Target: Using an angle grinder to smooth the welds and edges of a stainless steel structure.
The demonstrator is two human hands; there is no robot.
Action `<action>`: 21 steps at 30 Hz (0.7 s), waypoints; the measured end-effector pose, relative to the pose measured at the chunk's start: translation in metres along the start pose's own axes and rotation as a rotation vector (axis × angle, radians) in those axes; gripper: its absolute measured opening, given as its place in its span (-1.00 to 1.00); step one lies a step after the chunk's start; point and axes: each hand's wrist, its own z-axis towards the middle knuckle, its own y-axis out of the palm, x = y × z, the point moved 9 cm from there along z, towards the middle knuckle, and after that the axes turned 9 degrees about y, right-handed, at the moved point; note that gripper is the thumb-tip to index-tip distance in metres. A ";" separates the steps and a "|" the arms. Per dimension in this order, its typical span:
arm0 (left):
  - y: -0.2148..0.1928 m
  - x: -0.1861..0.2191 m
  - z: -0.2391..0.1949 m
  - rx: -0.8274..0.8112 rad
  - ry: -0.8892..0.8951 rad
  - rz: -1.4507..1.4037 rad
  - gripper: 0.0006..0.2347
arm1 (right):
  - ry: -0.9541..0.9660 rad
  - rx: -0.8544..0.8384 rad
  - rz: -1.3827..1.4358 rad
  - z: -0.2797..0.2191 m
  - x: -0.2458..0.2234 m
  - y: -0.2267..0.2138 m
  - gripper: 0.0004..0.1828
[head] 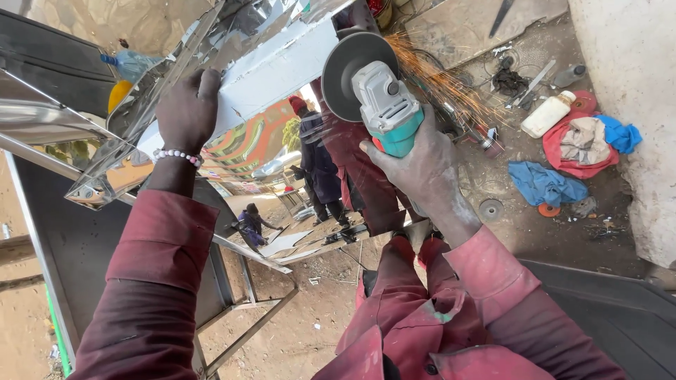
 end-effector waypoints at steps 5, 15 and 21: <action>0.001 0.001 0.001 0.007 0.001 0.003 -0.48 | -0.012 0.012 0.059 0.000 0.003 0.001 0.00; -0.005 0.010 -0.007 -0.012 0.024 -0.023 -0.50 | -0.076 0.197 0.186 -0.005 0.020 0.017 -0.02; -0.004 0.007 -0.006 0.000 0.020 -0.039 -0.52 | -0.106 0.245 0.113 -0.001 0.017 0.006 0.00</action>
